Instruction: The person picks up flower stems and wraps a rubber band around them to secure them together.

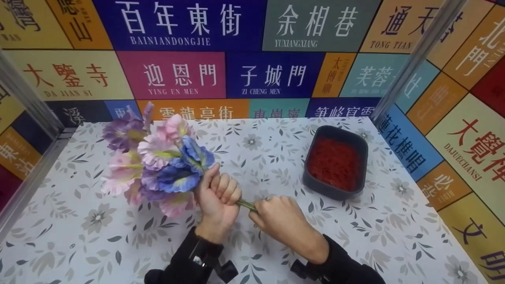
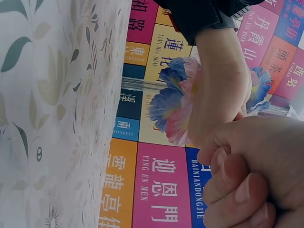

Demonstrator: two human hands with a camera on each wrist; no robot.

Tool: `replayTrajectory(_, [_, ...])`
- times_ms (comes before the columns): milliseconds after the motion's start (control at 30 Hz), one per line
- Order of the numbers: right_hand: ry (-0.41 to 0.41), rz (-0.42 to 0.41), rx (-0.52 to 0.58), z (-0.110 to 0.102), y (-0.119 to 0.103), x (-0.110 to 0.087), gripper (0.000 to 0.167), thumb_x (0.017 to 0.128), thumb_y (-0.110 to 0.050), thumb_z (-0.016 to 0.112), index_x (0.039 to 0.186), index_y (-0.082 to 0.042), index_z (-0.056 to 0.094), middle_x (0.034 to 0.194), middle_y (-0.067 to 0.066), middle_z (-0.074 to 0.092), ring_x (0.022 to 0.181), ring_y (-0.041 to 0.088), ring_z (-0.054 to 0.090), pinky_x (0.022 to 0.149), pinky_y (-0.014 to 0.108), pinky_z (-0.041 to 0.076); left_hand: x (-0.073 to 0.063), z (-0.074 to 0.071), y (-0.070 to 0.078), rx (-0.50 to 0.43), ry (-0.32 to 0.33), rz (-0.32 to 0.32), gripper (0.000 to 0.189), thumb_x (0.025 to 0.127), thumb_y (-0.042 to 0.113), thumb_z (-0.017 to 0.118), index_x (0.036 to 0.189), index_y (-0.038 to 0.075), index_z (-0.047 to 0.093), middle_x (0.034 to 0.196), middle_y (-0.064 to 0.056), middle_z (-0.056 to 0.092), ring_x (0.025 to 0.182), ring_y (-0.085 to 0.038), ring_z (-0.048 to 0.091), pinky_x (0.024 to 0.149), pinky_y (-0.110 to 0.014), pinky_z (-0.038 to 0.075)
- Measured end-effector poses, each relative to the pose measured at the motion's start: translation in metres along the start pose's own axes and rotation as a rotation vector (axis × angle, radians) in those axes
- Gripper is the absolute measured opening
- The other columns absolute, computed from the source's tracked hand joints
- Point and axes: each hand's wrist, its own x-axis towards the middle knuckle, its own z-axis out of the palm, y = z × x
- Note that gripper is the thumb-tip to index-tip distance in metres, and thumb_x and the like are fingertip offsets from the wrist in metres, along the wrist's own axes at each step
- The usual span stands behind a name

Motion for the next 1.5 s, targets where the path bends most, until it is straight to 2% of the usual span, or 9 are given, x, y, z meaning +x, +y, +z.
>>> replayTrajectory(200, [0.020,-0.034,-0.058,0.002,-0.001,0.000,0.039,0.087,-0.022,0.072,0.057,-0.018,0.047,0.052,-0.005,0.041,0.043,0.011,0.032,0.036,0.028,0.028,0.003,-0.002,0.006,0.020,0.005,0.012,0.055,0.108,0.017,0.037,0.053,0.016,0.039,0.046,0.006,0.027,0.041,-0.006,0.015,0.036,-0.018,0.016])
replayTrajectory(333, [0.036,-0.050,-0.088,0.003,-0.001,0.000,0.040,0.086,-0.022,0.073,0.057,-0.018,0.046,0.051,-0.005,0.040,0.043,0.011,0.031,0.036,0.028,0.028,0.004,-0.002,0.009,-0.016,-0.015,0.007,0.054,0.108,0.018,0.040,0.053,0.014,0.043,0.047,0.006,0.026,0.041,-0.007,0.014,0.036,-0.018,0.016])
replayTrajectory(567, [0.051,-0.064,-0.105,0.005,-0.001,-0.002,0.040,0.084,-0.023,0.074,0.056,-0.017,0.047,0.050,-0.003,0.041,0.042,0.013,0.033,0.036,0.030,0.029,0.003,-0.003,0.009,-0.041,-0.073,-0.007,0.056,0.109,0.023,0.036,0.054,0.016,0.029,0.050,0.006,0.016,0.041,-0.007,0.011,0.036,-0.018,0.014])
replayTrajectory(833, [0.033,-0.059,-0.030,0.006,-0.003,-0.003,0.039,0.086,-0.021,0.070,0.057,-0.019,0.044,0.051,-0.006,0.039,0.042,0.011,0.034,0.038,0.027,0.028,0.004,-0.006,0.010,-0.061,-0.172,-0.007,0.056,0.111,0.028,0.033,0.058,0.016,0.021,0.051,0.006,0.013,0.041,-0.007,0.011,0.037,-0.018,0.014])
replayTrajectory(1000, [0.043,-0.061,-0.001,0.006,-0.002,-0.005,0.039,0.089,-0.023,0.070,0.060,-0.019,0.044,0.052,-0.006,0.039,0.043,0.012,0.035,0.039,0.027,0.028,0.004,-0.005,0.011,-0.065,-0.187,0.001,0.056,0.112,0.029,0.028,0.058,0.016,0.020,0.050,0.006,0.013,0.040,-0.007,0.011,0.037,-0.018,0.013])
replayTrajectory(1100, [0.050,-0.059,-0.003,0.007,-0.002,-0.005,0.039,0.092,-0.026,0.069,0.062,-0.019,0.046,0.053,-0.006,0.040,0.043,0.012,0.035,0.039,0.028,0.028,0.005,-0.006,0.010,-0.058,-0.172,0.010,0.056,0.112,0.028,0.028,0.058,0.016,0.020,0.050,0.006,0.013,0.040,-0.006,0.011,0.037,-0.018,0.013])
replayTrajectory(1300, [-0.003,-0.045,0.003,0.004,-0.004,-0.006,0.036,0.095,-0.029,0.067,0.066,-0.019,0.050,0.054,-0.007,0.040,0.043,0.012,0.037,0.039,0.027,0.029,0.004,-0.009,0.010,-0.045,-0.159,0.001,0.056,0.112,0.028,0.029,0.058,0.016,0.019,0.051,0.006,0.011,0.041,-0.007,0.009,0.038,-0.018,0.013])
replayTrajectory(1500, [-0.047,-0.032,0.071,-0.004,0.001,-0.004,0.039,0.102,-0.048,0.056,0.077,-0.018,0.055,0.056,-0.008,0.041,0.045,0.011,0.040,0.040,0.027,0.030,0.004,-0.009,0.010,-0.043,-0.166,0.005,0.055,0.111,0.028,0.031,0.058,0.016,0.019,0.051,0.006,0.011,0.041,-0.007,0.009,0.038,-0.018,0.012])
